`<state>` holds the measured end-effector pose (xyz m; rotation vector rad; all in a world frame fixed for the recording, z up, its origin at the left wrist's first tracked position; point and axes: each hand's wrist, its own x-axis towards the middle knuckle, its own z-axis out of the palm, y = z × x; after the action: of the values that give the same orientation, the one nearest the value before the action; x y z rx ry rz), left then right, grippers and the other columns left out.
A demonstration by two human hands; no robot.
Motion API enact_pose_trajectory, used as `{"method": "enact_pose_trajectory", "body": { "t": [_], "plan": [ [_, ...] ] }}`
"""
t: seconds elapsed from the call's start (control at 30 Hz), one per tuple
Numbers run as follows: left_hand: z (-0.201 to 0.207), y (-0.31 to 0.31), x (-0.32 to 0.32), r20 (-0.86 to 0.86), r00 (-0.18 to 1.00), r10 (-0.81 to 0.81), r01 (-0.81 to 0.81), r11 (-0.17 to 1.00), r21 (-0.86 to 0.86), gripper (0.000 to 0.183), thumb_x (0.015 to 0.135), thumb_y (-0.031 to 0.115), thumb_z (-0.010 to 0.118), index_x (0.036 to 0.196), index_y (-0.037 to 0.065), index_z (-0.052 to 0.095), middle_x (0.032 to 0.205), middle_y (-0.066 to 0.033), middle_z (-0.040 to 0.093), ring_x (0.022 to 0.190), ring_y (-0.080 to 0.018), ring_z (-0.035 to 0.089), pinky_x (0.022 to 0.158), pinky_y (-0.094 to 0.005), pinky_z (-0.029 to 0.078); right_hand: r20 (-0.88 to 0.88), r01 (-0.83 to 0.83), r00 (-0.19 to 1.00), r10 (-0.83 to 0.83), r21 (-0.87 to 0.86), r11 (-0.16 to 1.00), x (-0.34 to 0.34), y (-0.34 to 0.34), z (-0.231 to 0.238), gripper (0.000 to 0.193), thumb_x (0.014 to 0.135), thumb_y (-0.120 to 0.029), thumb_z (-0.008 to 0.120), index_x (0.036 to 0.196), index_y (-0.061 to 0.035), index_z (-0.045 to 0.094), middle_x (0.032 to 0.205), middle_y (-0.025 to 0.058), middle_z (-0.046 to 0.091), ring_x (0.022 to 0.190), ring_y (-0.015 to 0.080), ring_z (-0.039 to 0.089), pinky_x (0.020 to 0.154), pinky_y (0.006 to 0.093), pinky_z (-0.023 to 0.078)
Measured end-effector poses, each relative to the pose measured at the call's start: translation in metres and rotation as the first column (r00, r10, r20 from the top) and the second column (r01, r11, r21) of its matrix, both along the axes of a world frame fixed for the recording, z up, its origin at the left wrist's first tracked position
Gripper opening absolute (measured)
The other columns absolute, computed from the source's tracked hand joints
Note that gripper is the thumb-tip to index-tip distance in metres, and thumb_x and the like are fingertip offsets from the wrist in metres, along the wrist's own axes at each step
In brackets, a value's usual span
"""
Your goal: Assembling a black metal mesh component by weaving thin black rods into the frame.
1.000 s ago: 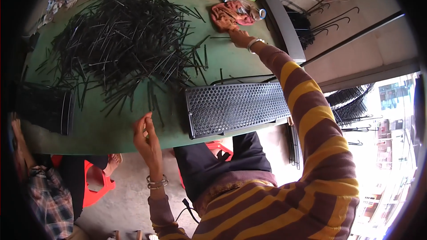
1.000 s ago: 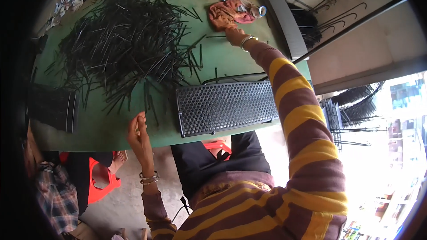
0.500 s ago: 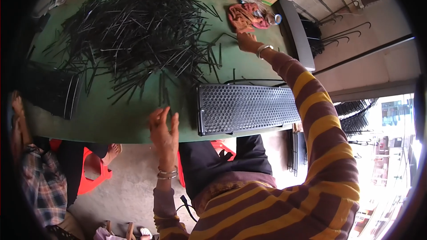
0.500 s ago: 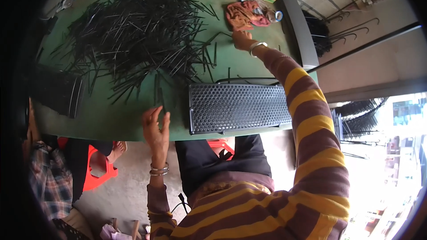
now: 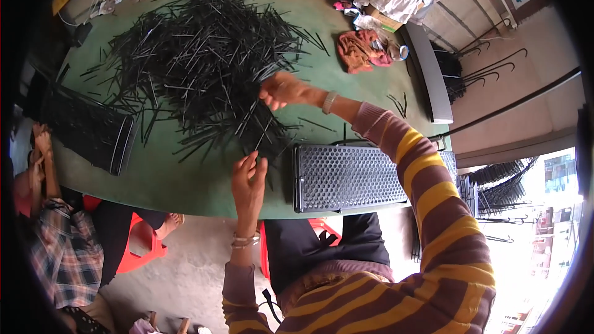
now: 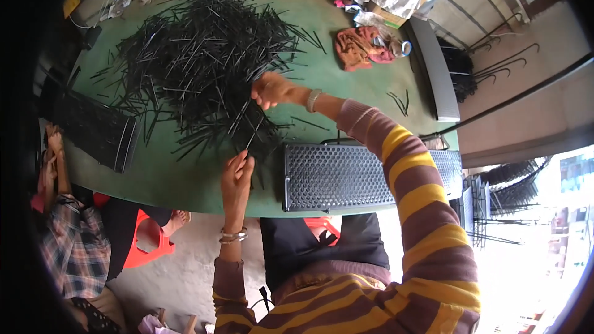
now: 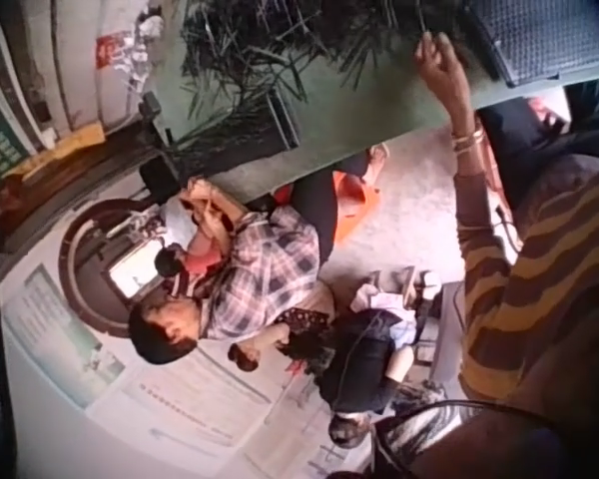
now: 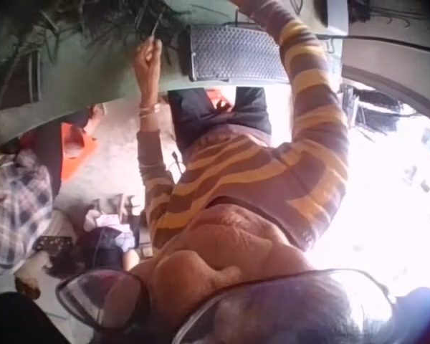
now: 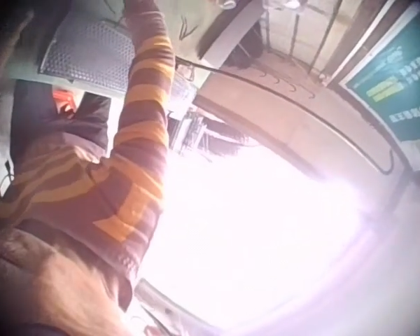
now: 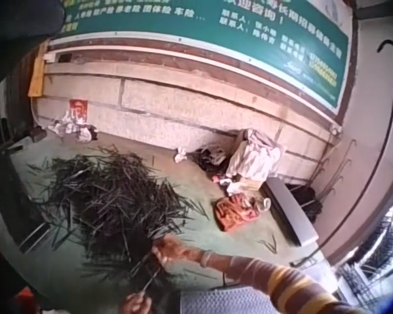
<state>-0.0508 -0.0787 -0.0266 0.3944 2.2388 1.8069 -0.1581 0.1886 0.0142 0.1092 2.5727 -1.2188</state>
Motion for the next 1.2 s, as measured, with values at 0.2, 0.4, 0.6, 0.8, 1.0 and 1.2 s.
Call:
{"method": "enact_pose_trajectory", "body": {
  "t": [0.2, 0.4, 0.6, 0.8, 1.0, 1.2],
  "plan": [
    [0.027, -0.010, 0.000, 0.536, 0.842, 0.063, -0.330, 0.846, 0.419, 0.046, 0.092, 0.018, 0.061, 0.128, -0.008, 0.047, 0.124, -0.0186, 0.056, 0.116, -0.0280, 0.055, 0.102, -0.0385, 0.043, -0.431, 0.584, 0.810, -0.397, 0.645, 0.493, -0.049, 0.139, -0.009, 0.035, 0.083, -0.033, 0.057, 0.114, -0.0176, 0.059, 0.108, 0.0214, 0.060, 0.108, 0.0385, 0.057, 0.085, 0.0464, 0.050],
    [0.036, -0.017, 0.000, 0.728, 0.681, -0.076, -0.451, 0.740, 0.499, 0.043, 0.092, 0.018, 0.058, 0.125, -0.009, 0.048, 0.134, -0.0254, 0.048, 0.126, -0.0347, 0.047, 0.108, -0.0414, 0.036, -0.266, 0.554, 0.831, -0.488, 0.455, 0.697, -0.083, 0.184, -0.027, 0.075, 0.081, -0.067, 0.052, 0.117, -0.0016, 0.056, 0.122, 0.0215, 0.056, 0.123, 0.0412, 0.044, 0.096, 0.0505, 0.039],
    [0.026, -0.007, -0.013, 0.761, 0.639, -0.108, -0.472, 0.727, 0.499, 0.040, 0.093, 0.019, 0.057, 0.121, -0.008, 0.050, 0.134, -0.0248, 0.047, 0.129, -0.0346, 0.043, 0.110, -0.0408, 0.033, -0.276, 0.383, 0.924, -0.266, 0.660, 0.646, -0.103, 0.087, -0.025, 0.074, 0.075, -0.067, 0.058, 0.122, -0.0094, 0.058, 0.133, 0.0245, 0.045, 0.122, 0.0389, 0.043, 0.103, 0.0516, 0.031],
    [0.016, 0.030, -0.034, 0.821, 0.546, -0.165, -0.489, 0.733, 0.473, 0.028, 0.094, 0.019, 0.055, 0.114, -0.001, 0.054, 0.119, -0.0141, 0.059, 0.117, -0.0292, 0.055, 0.101, -0.0361, 0.042, -0.258, 0.036, 0.964, 0.068, 0.375, 0.926, -0.074, 0.078, -0.026, 0.043, 0.077, -0.035, 0.064, 0.110, -0.0073, 0.058, 0.095, 0.0163, 0.061, 0.096, 0.0303, 0.057, 0.084, 0.0390, 0.046],
    [-0.007, 0.031, -0.052, 0.848, 0.476, -0.231, -0.486, 0.735, 0.473, 0.020, 0.095, 0.018, 0.051, 0.107, 0.002, 0.053, 0.115, -0.0182, 0.059, 0.111, -0.0299, 0.058, 0.098, -0.0423, 0.045, -0.176, -0.171, 0.955, 0.240, 0.336, 0.926, -0.005, 0.006, 0.003, 0.034, 0.078, -0.024, 0.060, 0.105, -0.0046, 0.056, 0.086, 0.0122, 0.058, 0.087, 0.0285, 0.057, 0.076, 0.0389, 0.046],
    [-0.018, 0.020, -0.051, 0.774, 0.517, -0.365, -0.335, 0.746, 0.576, 0.013, 0.093, 0.018, 0.052, 0.100, 0.009, 0.057, 0.097, -0.0061, 0.064, 0.091, -0.0201, 0.061, 0.082, -0.0373, 0.050, -0.096, -0.319, 0.938, 0.333, 0.142, 0.937, 0.033, -0.015, 0.025, 0.034, 0.082, -0.029, 0.058, 0.102, -0.0001, 0.059, 0.082, 0.0136, 0.064, 0.082, 0.0280, 0.061, 0.075, 0.0405, 0.048]
  ]
}}
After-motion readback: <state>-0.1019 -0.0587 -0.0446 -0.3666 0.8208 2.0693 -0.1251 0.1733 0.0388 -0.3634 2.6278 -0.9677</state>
